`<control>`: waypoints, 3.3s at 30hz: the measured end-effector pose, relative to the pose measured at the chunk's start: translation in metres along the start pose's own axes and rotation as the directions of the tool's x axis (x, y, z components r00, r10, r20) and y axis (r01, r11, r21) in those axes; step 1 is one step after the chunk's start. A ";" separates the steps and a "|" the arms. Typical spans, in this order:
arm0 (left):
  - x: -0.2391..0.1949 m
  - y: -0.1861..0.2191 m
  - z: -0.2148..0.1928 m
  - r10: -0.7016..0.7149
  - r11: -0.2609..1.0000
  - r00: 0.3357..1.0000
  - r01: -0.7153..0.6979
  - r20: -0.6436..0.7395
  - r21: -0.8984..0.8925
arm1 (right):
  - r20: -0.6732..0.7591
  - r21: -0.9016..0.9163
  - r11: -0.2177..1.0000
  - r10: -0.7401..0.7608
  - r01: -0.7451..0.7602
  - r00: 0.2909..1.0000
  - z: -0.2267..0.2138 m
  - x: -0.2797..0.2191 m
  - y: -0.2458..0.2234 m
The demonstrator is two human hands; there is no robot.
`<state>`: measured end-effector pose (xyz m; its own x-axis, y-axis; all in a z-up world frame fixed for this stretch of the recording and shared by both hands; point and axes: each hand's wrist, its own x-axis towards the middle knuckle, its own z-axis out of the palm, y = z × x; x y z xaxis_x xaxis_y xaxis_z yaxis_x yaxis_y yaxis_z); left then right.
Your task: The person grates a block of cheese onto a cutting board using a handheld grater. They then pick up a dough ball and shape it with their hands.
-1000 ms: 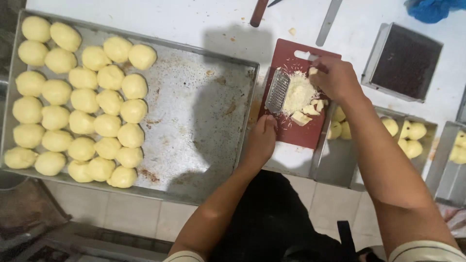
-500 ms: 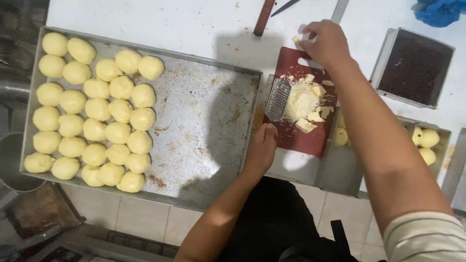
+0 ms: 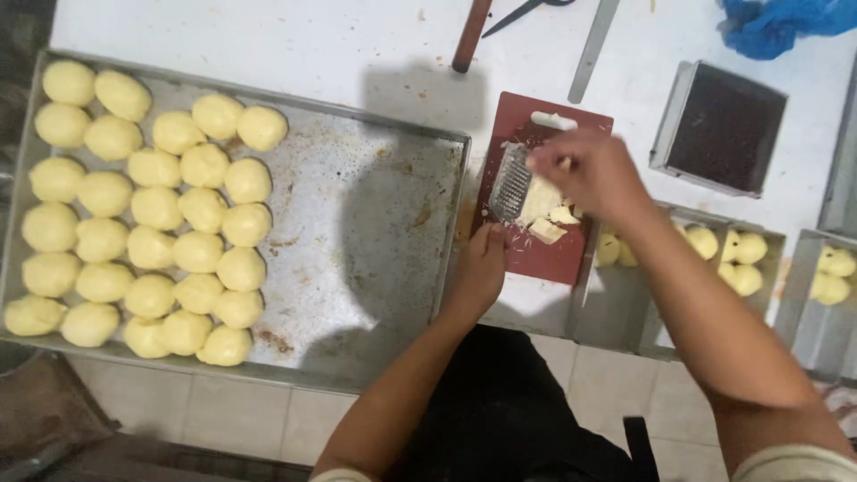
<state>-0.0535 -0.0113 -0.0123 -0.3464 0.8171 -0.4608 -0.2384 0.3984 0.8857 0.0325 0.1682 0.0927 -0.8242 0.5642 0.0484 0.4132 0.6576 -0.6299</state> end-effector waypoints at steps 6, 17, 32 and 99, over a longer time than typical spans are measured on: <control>-0.014 0.025 0.013 -0.108 0.993 0.991 0.111 0.072 -0.039 | -0.058 -0.094 0.995 -0.042 0.036 0.997 0.027 -0.039 0.013; -0.021 0.006 0.031 -0.088 0.988 0.995 0.092 0.036 -0.123 | -0.074 -0.165 0.985 0.037 -0.049 0.997 0.037 -0.035 0.049; -0.012 -0.005 0.039 -0.045 0.980 0.999 0.048 0.022 -0.193 | -0.103 -0.258 0.963 0.045 -0.071 0.994 0.054 -0.049 0.041; -0.014 0.007 0.041 0.008 0.995 1.000 -0.007 0.009 -0.099 | -0.111 -0.186 0.949 0.237 -0.254 0.965 0.031 -0.042 0.008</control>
<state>-0.0131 -0.0033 0.0025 -0.3404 0.8236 -0.4536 -0.3247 0.3498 0.8788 0.0586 0.1338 0.0617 -0.6545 0.7559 -0.0162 0.6738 0.5734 -0.4660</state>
